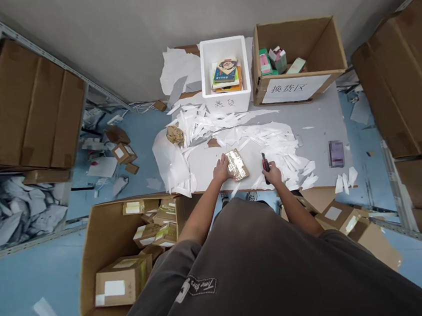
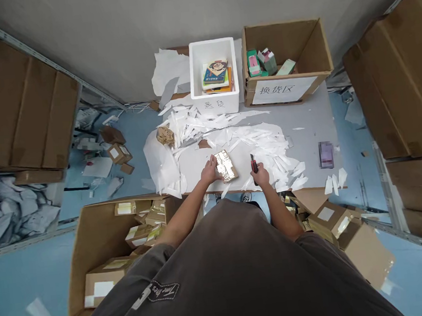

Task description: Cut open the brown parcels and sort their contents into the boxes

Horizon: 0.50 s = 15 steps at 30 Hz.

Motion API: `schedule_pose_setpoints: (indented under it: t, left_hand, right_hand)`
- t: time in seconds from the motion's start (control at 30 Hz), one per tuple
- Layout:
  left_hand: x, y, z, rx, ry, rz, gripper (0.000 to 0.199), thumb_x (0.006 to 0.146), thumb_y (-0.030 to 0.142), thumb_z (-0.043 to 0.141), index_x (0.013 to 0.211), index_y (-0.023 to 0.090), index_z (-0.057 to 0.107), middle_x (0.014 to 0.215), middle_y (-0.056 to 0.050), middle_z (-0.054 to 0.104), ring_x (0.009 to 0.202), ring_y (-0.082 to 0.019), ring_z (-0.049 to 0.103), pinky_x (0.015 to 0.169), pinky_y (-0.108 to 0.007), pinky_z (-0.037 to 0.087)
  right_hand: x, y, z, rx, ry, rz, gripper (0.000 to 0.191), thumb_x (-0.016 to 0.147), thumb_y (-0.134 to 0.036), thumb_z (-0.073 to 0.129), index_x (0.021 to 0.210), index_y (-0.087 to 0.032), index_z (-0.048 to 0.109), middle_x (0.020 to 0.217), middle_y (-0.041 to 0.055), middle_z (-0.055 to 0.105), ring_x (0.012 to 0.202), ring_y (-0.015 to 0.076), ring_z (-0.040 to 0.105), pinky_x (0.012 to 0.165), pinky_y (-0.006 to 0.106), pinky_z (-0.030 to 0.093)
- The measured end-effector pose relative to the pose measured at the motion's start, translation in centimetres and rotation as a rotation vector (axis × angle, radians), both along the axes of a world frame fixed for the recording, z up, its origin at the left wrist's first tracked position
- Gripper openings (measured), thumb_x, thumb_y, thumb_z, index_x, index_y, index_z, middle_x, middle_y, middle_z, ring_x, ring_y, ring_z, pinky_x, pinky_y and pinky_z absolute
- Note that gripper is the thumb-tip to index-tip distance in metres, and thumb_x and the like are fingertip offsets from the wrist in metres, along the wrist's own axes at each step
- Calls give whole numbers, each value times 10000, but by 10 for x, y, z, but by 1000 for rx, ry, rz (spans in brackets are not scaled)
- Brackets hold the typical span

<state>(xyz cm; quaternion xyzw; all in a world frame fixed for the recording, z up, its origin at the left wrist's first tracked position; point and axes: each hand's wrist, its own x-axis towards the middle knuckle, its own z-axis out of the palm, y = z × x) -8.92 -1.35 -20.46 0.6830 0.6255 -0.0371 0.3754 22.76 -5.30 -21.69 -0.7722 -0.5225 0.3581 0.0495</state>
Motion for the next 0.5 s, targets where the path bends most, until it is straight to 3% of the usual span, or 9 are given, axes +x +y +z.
schedule_pose_setpoints:
  t: [0.13,0.23,0.37,0.5]
  left_hand:
    - [4,2,0,2,-35,1,1502,642,431,1024,1781,294,55,1858,-146,-29,1677,-458,200,1208,-553,471]
    - [7,2,0,-2,-55,27,1495,629,444,1024,1779,305,79,1858,-147,-17,1674,-482,189,1213,-586,454]
    - [12,-2,-2,22,-128,79,1480,650,464,1001,1779,294,61,1857,-153,-11,1681,-479,162,1230,-599,427]
    - [13,-5,-3,32,-108,82,1442,675,438,978,1782,315,62,1862,-127,7,1671,-509,152,1221,-628,424]
  right_hand:
    - [-48,30,29,85,196,162,379,1029,-394,515,1375,-245,483,1088,74,787,848,278,762,764,347,560]
    - [-97,60,40,66,103,340,364,1104,-439,441,1374,-214,539,1080,128,799,970,312,765,809,359,557]
    - [-147,79,39,-72,-97,419,382,1102,-352,467,1410,-156,577,1152,209,795,1078,341,763,881,400,563]
    - [-167,71,32,-6,-96,472,506,1050,-341,580,1510,-138,526,1200,241,780,1143,357,764,960,456,573]
